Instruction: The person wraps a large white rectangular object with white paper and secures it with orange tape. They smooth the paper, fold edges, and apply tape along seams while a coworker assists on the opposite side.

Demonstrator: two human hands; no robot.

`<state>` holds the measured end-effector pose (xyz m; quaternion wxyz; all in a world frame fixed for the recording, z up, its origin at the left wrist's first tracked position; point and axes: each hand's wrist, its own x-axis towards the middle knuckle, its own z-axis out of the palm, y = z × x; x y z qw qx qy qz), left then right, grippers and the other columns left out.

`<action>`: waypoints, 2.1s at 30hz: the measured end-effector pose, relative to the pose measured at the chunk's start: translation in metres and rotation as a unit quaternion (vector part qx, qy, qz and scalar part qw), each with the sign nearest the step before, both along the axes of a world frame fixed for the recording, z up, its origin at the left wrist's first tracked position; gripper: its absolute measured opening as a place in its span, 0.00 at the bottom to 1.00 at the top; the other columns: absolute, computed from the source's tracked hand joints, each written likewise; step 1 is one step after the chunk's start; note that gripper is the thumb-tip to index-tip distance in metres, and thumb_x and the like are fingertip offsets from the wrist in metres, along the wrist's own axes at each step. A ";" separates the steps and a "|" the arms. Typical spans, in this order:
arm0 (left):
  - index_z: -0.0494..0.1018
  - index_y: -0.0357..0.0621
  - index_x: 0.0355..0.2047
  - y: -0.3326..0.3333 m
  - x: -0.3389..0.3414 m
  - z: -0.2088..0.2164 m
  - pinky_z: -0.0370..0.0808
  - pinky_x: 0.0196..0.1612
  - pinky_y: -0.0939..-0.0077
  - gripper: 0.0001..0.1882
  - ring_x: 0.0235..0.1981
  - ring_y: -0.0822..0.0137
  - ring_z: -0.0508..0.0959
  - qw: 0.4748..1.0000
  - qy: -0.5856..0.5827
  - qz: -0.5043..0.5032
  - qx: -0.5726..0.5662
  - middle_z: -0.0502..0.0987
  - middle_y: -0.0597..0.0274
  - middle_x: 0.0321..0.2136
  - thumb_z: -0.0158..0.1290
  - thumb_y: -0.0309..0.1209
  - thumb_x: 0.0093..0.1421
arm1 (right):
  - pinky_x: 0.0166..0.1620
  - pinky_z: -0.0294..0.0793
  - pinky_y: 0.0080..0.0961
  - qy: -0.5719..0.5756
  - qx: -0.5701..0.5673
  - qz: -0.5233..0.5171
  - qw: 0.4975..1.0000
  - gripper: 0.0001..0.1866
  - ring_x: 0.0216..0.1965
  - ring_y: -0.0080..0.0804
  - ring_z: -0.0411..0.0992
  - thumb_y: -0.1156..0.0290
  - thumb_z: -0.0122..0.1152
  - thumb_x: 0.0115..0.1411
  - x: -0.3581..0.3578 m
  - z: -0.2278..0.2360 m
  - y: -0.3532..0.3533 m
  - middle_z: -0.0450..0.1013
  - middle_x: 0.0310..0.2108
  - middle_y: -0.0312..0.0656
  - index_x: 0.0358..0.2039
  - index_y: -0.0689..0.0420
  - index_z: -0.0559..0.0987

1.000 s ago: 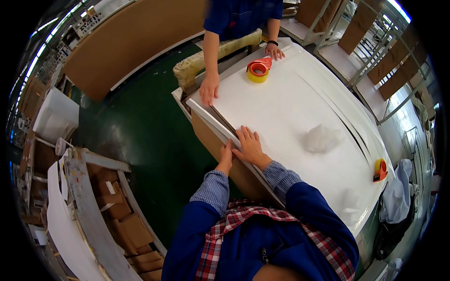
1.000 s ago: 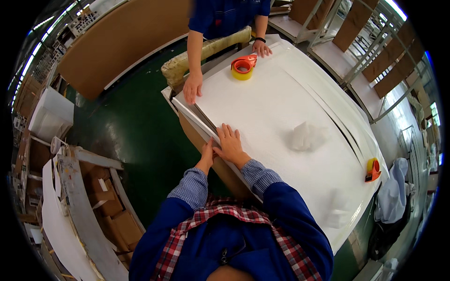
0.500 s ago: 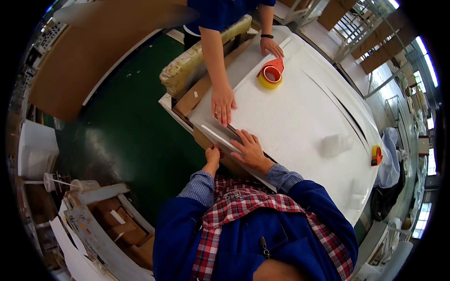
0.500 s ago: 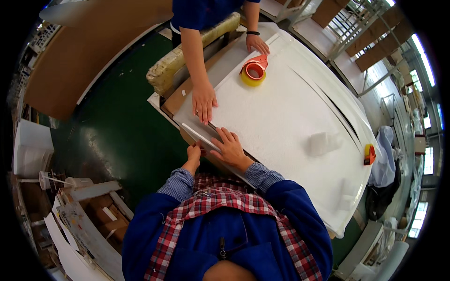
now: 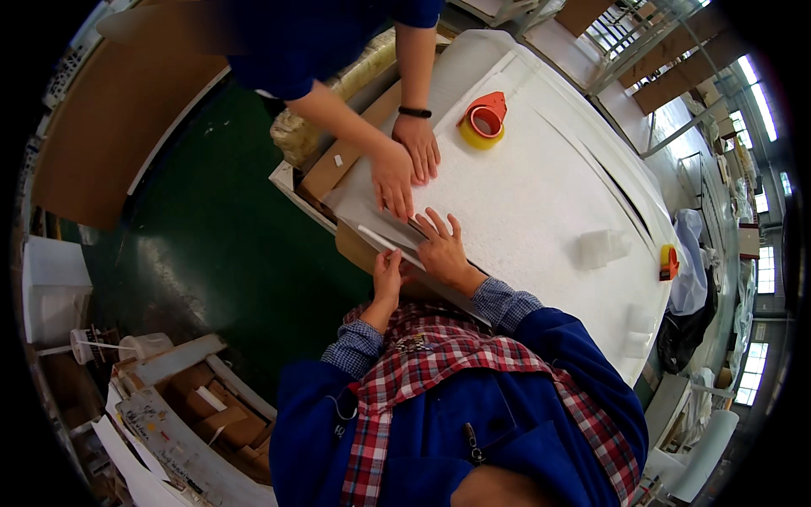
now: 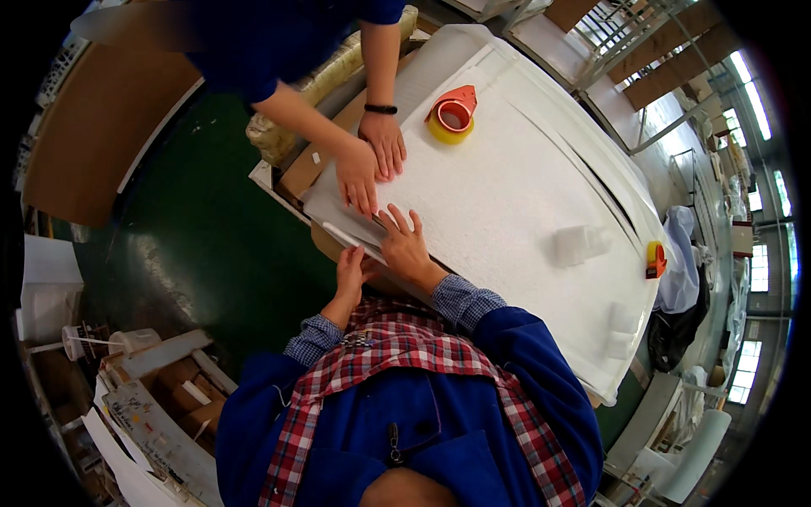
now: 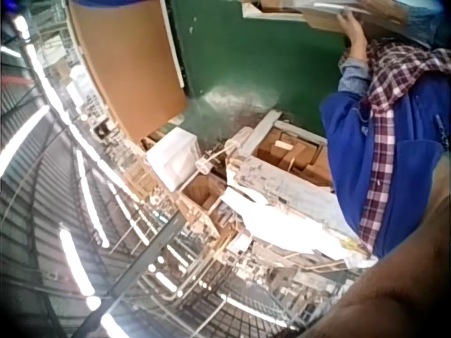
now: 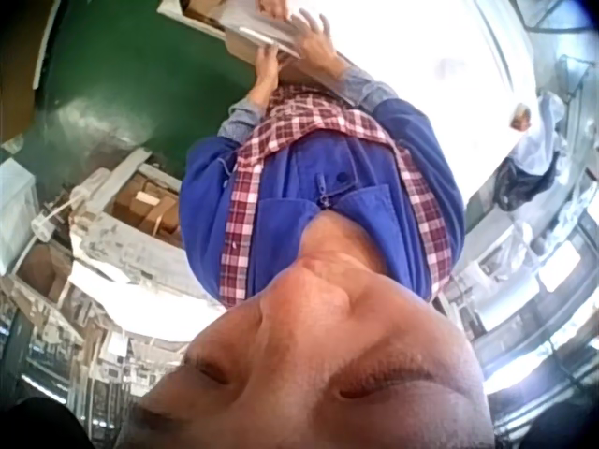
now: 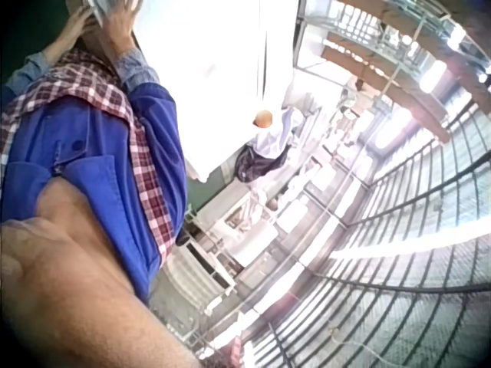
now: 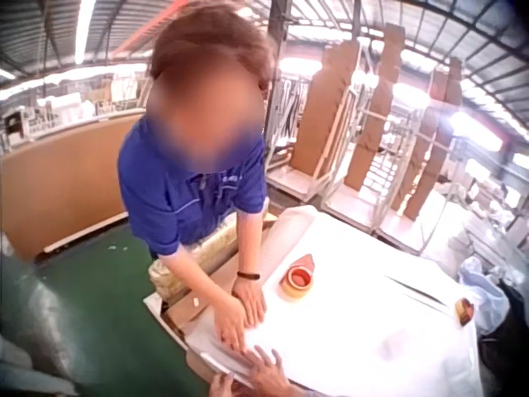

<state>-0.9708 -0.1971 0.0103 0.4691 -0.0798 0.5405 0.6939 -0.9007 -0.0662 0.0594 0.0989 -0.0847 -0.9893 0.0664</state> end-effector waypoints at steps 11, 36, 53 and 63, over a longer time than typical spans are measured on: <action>0.56 0.41 0.55 0.041 0.004 -0.010 0.74 0.28 0.76 0.33 0.33 0.70 0.73 0.996 0.076 0.002 -0.043 0.68 0.58 0.41 0.56 0.45 0.57 | 0.44 0.68 0.38 0.077 -0.128 -0.051 0.987 0.05 0.46 0.42 0.68 0.70 0.59 0.53 0.008 -0.002 0.031 0.71 0.47 0.41 0.29 0.57 0.75; 0.60 0.38 0.49 0.070 -0.016 -0.040 0.76 0.26 0.77 0.22 0.33 0.71 0.72 0.990 0.088 0.112 -0.018 0.68 0.62 0.35 0.53 0.38 0.60 | 0.41 0.62 0.37 0.025 -0.013 0.001 1.000 0.30 0.44 0.39 0.64 0.60 0.66 0.44 0.008 0.010 0.034 0.65 0.43 0.41 0.48 0.55 0.69; 0.70 0.35 0.36 0.023 -0.017 -0.033 0.69 0.16 0.79 0.15 0.16 0.69 0.72 0.988 0.124 0.078 -0.047 0.73 0.60 0.21 0.47 0.37 0.62 | 0.42 0.61 0.40 0.012 -0.019 -0.058 0.998 0.35 0.47 0.38 0.62 0.63 0.66 0.44 0.012 -0.005 0.030 0.61 0.47 0.41 0.54 0.55 0.65; 0.72 0.34 0.42 0.060 -0.028 -0.058 0.69 0.35 0.70 0.19 0.29 0.65 0.73 0.972 0.211 0.078 -0.062 0.76 0.60 0.30 0.44 0.40 0.64 | 0.51 0.57 0.46 0.035 0.002 0.019 0.999 0.35 0.58 0.41 0.56 0.65 0.62 0.48 0.014 -0.008 0.033 0.55 0.60 0.44 0.59 0.48 0.62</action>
